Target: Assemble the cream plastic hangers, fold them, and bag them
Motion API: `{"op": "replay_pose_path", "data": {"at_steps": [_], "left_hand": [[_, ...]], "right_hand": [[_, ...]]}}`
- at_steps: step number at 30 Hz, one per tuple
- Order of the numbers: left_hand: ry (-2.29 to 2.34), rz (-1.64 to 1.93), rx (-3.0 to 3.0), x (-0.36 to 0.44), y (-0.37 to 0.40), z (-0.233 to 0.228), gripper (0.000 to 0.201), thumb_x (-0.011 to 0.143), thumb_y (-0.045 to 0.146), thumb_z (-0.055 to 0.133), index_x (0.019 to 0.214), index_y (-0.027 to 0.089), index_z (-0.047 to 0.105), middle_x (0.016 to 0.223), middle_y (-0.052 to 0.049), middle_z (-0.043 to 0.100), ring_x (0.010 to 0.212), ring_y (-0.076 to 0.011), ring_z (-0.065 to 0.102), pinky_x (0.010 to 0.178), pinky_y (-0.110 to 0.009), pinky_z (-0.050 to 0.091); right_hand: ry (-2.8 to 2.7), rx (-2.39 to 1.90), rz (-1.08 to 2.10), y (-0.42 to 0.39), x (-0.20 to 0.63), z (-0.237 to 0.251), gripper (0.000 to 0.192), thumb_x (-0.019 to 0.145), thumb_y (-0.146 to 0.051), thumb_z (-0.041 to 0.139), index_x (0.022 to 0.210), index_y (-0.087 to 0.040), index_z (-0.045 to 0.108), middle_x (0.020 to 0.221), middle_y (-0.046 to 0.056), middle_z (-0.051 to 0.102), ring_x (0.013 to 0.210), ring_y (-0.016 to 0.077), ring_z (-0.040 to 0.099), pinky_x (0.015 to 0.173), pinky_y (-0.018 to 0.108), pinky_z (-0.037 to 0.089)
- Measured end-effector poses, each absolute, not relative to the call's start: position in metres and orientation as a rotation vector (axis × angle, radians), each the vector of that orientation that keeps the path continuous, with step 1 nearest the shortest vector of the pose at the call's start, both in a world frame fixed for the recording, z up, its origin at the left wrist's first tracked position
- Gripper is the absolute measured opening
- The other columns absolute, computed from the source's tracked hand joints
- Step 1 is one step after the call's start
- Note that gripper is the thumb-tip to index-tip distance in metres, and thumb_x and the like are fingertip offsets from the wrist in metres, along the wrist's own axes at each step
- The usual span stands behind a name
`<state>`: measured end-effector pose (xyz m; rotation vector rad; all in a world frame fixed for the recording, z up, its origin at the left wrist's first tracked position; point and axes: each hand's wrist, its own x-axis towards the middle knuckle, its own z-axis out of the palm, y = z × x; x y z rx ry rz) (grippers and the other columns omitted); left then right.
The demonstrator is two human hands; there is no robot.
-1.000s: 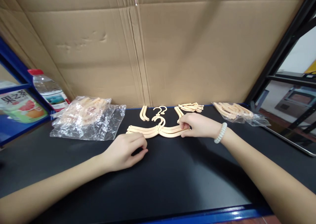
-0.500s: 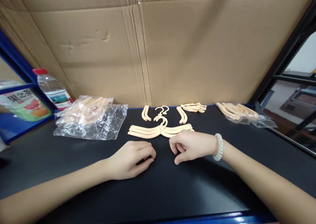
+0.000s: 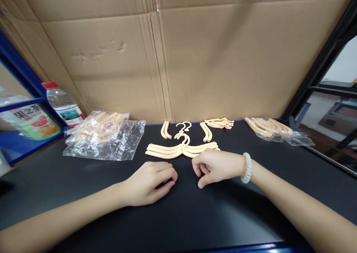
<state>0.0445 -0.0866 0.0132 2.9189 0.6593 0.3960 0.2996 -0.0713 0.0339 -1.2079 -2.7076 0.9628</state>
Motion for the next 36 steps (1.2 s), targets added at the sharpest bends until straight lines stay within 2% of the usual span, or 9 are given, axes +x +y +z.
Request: {"op": "replay_pose_path", "data": {"at_steps": [36], "left_hand": [[0.666, 0.381, 2.93, 0.0444, -0.0861, 0.012, 0.01, 0.092, 0.018, 0.043, 0.09, 0.02, 0.053, 0.079, -0.001, 0.059, 0.069, -0.015, 0.054, 0.062, -0.024, 0.04]], "right_hand": [[-2.719, -1.268, 0.929, -0.0743, 0.2973, 0.0363, 0.022, 0.072, -0.032, 0.076, 0.075, -0.017, 0.061, 0.065, -0.004, 0.053, 0.057, 0.0092, 0.048, 0.049, 0.02, 0.035]]}}
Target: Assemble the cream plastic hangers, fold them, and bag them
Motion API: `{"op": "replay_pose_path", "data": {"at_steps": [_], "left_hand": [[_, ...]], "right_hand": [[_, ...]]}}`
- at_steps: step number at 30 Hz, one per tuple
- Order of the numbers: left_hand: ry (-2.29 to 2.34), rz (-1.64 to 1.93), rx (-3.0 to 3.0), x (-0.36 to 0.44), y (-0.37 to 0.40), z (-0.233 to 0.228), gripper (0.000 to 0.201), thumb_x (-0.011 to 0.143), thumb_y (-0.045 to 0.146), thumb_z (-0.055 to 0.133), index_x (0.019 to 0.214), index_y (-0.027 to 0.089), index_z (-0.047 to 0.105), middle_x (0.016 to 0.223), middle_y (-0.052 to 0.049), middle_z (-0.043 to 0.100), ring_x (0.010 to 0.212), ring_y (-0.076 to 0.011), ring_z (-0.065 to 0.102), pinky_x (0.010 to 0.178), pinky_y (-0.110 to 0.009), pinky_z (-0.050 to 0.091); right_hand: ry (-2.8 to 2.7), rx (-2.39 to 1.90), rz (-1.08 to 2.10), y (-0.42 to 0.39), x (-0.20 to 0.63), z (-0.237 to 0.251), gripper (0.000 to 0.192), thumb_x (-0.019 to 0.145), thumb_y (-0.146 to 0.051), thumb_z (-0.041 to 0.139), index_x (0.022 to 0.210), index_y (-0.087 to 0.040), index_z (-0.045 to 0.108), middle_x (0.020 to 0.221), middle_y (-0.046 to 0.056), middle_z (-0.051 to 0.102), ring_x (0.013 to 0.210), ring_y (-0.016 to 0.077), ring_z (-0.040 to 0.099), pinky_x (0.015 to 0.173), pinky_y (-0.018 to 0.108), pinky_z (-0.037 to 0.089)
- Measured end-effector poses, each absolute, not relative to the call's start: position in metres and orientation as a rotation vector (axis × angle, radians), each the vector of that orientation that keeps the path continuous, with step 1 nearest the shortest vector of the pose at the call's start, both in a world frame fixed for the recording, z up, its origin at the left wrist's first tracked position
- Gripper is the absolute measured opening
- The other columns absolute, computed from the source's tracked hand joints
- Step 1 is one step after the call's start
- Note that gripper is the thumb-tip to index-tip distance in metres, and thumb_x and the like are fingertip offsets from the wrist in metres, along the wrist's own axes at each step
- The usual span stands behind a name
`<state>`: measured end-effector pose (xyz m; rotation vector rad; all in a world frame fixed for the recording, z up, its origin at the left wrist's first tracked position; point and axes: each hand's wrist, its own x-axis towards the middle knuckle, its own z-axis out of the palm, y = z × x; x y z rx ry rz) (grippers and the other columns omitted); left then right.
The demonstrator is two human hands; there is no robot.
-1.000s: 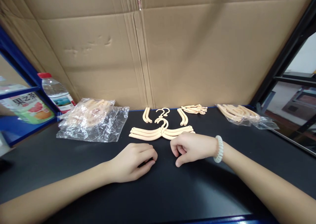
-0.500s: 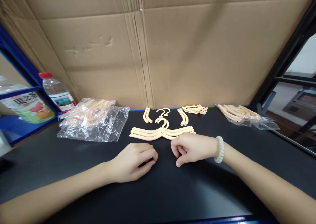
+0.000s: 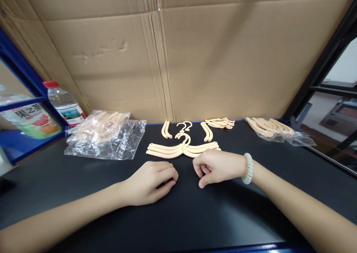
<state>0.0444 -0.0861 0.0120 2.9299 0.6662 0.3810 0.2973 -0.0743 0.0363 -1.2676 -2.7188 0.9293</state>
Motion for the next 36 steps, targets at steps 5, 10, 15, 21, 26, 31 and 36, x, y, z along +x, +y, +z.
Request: {"op": "replay_pose_path", "data": {"at_steps": [5, 10, 15, 21, 26, 31, 36], "left_hand": [[0.672, 0.381, 2.937, 0.0441, -0.0865, 0.0122, 0.01, 0.091, 0.018, 0.043, 0.09, 0.02, 0.053, 0.079, -0.001, 0.058, 0.069, -0.0147, 0.054, 0.062, -0.024, 0.04], [0.673, 0.375, 2.943, 0.0441, -0.0867, 0.0125, 0.011, 0.091, 0.018, 0.043, 0.09, 0.02, 0.054, 0.079, 0.0, 0.058, 0.069, -0.0142, 0.054, 0.061, -0.024, 0.04], [0.677, 0.373, 2.946, 0.0446, -0.0868, 0.0127, 0.011, 0.091, 0.018, 0.043, 0.09, 0.019, 0.054, 0.078, 0.0, 0.057, 0.069, -0.014, 0.053, 0.061, -0.024, 0.04], [0.672, 0.365, 2.946, 0.0443, -0.0861, 0.0125, 0.01, 0.091, 0.019, 0.044, 0.091, 0.02, 0.054, 0.079, 0.0, 0.058, 0.069, -0.0142, 0.053, 0.062, -0.024, 0.04], [0.664, 0.373, 2.954, 0.0447, -0.0863, 0.0124, 0.011, 0.092, 0.019, 0.043, 0.09, 0.02, 0.054, 0.078, 0.0, 0.057, 0.069, -0.0143, 0.053, 0.061, -0.024, 0.04], [0.672, 0.371, 2.957, 0.0446, -0.0862, 0.0124, 0.011, 0.092, 0.019, 0.042, 0.091, 0.02, 0.054, 0.079, 0.0, 0.058, 0.069, -0.0144, 0.053, 0.062, -0.024, 0.04], [0.67, 0.364, 2.958, 0.044, -0.0866, 0.0123, 0.011, 0.092, 0.019, 0.042, 0.091, 0.02, 0.053, 0.079, 0.0, 0.057, 0.069, -0.0144, 0.053, 0.062, -0.024, 0.04]], "right_hand": [[-2.721, -1.271, 0.942, -0.0745, 0.2971, 0.0366, 0.022, 0.073, -0.032, 0.076, 0.075, -0.017, 0.061, 0.064, -0.004, 0.052, 0.056, 0.0089, 0.048, 0.049, 0.02, 0.035], [-2.718, -1.277, 0.951, -0.0735, 0.2978, 0.0362, 0.023, 0.073, -0.034, 0.076, 0.075, -0.017, 0.061, 0.065, -0.005, 0.053, 0.057, 0.0092, 0.049, 0.05, 0.02, 0.035], [-2.718, -1.282, 0.934, -0.0737, 0.2979, 0.0354, 0.023, 0.072, -0.033, 0.077, 0.074, -0.018, 0.06, 0.065, -0.005, 0.053, 0.058, 0.0092, 0.049, 0.05, 0.02, 0.035], [-2.718, -1.274, 0.942, -0.073, 0.2974, 0.0348, 0.022, 0.072, -0.033, 0.077, 0.074, -0.018, 0.06, 0.064, -0.005, 0.052, 0.057, 0.0089, 0.048, 0.049, 0.02, 0.035], [-2.718, -1.274, 0.943, -0.0735, 0.2984, 0.035, 0.023, 0.073, -0.033, 0.077, 0.074, -0.018, 0.06, 0.065, -0.005, 0.053, 0.057, 0.009, 0.049, 0.049, 0.02, 0.035], [-2.718, -1.285, 0.931, -0.0746, 0.2978, 0.0355, 0.023, 0.072, -0.033, 0.077, 0.073, -0.018, 0.06, 0.064, -0.005, 0.053, 0.057, 0.0088, 0.048, 0.049, 0.02, 0.035], [-2.717, -1.284, 0.933, -0.0738, 0.2967, 0.0356, 0.022, 0.072, -0.032, 0.077, 0.073, -0.018, 0.06, 0.064, -0.005, 0.053, 0.057, 0.0087, 0.048, 0.049, 0.019, 0.035]]}}
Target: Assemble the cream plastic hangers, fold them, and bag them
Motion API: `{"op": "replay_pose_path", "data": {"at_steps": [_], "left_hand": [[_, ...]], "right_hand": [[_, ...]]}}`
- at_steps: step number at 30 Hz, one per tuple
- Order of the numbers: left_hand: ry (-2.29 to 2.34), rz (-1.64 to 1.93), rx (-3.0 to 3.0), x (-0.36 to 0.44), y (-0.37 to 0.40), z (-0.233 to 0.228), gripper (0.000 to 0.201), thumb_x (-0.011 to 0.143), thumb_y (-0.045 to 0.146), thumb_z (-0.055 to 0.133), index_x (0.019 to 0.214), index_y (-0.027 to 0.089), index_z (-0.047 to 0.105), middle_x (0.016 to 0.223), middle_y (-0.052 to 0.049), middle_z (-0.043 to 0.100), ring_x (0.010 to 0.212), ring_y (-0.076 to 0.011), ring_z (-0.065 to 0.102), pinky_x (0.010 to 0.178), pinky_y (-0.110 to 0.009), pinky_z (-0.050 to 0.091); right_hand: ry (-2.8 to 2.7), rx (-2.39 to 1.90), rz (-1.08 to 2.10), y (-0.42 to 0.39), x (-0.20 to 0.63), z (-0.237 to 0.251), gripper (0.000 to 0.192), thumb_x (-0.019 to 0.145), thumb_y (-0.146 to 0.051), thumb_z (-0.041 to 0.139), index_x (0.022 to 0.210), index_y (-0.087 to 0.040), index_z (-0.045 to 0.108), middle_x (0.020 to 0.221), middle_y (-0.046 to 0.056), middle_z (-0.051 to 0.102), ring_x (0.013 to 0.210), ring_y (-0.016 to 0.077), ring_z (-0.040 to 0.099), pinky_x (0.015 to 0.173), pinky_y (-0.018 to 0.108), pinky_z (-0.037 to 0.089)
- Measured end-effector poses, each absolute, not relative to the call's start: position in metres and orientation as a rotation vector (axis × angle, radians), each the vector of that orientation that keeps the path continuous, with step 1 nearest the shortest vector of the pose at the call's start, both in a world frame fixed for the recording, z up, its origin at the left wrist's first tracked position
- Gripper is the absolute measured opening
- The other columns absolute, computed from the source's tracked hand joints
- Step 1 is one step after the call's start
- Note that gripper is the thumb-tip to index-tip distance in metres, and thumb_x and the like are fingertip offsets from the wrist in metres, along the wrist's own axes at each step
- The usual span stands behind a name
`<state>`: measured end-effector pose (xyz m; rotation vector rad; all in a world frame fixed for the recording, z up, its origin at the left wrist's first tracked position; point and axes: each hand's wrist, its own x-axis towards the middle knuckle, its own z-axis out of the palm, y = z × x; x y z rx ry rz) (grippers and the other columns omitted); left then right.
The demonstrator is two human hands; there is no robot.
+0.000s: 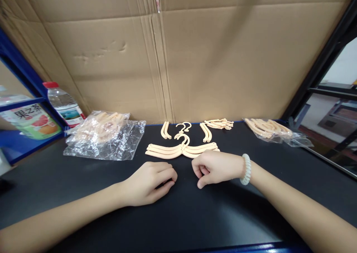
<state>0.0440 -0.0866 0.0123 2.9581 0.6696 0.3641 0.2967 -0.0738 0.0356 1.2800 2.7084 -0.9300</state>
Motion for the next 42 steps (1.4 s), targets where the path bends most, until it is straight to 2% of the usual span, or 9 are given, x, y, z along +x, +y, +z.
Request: {"op": "replay_pose_path", "data": {"at_steps": [42], "left_hand": [[0.652, 0.367, 2.99, 0.0442, -0.0872, 0.0145, 0.01, 0.092, 0.018, 0.042, 0.091, 0.021, 0.053, 0.079, -0.001, 0.058, 0.068, -0.015, 0.053, 0.06, -0.024, 0.039]], "right_hand": [[2.715, 1.26, -0.932, -0.0747, 0.2974, 0.0368, 0.022, 0.074, -0.034, 0.075, 0.074, -0.017, 0.061, 0.065, -0.004, 0.053, 0.057, 0.0089, 0.048, 0.049, 0.02, 0.034]]}}
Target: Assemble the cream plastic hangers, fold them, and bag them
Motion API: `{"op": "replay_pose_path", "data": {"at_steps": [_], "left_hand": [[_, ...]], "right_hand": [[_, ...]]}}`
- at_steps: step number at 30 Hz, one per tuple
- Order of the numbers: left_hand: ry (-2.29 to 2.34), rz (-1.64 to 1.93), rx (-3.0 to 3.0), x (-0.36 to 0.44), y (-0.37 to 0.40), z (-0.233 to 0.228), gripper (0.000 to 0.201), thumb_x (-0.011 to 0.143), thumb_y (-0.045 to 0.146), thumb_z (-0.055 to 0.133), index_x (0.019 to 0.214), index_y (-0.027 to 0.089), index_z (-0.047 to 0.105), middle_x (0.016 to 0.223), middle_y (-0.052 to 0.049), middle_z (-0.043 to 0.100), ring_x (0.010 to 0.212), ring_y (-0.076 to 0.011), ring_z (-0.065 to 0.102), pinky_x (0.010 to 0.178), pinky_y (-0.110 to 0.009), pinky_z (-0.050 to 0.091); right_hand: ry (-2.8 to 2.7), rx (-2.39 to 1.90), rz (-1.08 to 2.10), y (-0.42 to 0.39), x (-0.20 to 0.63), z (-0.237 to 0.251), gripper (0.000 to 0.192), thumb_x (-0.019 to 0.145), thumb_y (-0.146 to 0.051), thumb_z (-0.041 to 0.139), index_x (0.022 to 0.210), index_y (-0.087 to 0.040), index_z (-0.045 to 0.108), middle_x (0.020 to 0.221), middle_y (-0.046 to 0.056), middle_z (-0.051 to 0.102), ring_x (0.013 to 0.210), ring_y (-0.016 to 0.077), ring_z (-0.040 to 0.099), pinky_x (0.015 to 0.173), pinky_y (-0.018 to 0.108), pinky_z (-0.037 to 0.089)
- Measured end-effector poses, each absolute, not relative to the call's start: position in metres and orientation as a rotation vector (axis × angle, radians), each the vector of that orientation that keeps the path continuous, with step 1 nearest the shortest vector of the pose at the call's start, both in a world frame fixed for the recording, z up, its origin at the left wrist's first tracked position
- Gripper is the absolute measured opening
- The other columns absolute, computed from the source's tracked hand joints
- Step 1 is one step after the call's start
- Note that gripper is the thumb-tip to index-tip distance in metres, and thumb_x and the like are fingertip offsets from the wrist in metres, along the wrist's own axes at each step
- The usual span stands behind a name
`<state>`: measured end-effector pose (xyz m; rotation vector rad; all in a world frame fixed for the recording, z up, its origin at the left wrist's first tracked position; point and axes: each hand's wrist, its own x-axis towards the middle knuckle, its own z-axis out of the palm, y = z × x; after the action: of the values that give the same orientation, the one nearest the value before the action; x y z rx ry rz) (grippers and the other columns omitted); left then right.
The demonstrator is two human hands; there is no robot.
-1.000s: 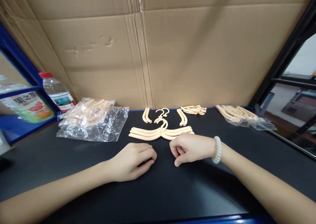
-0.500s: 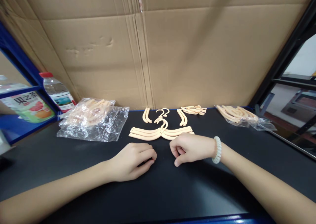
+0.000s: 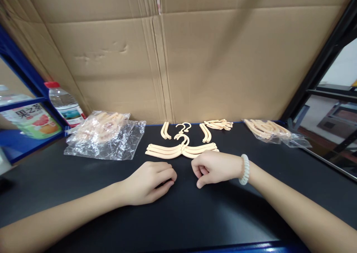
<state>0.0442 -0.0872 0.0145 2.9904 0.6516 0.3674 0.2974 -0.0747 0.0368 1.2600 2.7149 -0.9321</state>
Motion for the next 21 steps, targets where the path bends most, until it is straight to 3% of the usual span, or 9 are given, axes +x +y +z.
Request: {"op": "replay_pose_path", "data": {"at_steps": [13, 21], "left_hand": [[0.525, 0.484, 3.101, 0.041, -0.083, 0.022, 0.016, 0.094, 0.019, 0.04, 0.089, 0.02, 0.055, 0.075, -0.002, 0.059, 0.066, -0.0147, 0.054, 0.057, -0.025, 0.039], [1.012, 0.688, 2.968, 0.01, -0.035, 0.047, 0.011, 0.092, 0.02, 0.044, 0.096, 0.019, 0.055, 0.09, -0.004, 0.062, 0.077, -0.0161, 0.06, 0.069, -0.026, 0.047]], "right_hand": [[2.72, 1.258, -0.902, -0.076, 0.296, 0.039, 0.021, 0.074, -0.033, 0.076, 0.073, -0.017, 0.061, 0.064, -0.005, 0.053, 0.056, 0.0088, 0.048, 0.049, 0.02, 0.034], [3.05, 1.171, -0.855, -0.066, 0.302, 0.059, 0.019, 0.085, -0.034, 0.061, 0.083, -0.015, 0.064, 0.071, 0.0, 0.061, 0.063, 0.0116, 0.055, 0.059, 0.023, 0.043]]}}
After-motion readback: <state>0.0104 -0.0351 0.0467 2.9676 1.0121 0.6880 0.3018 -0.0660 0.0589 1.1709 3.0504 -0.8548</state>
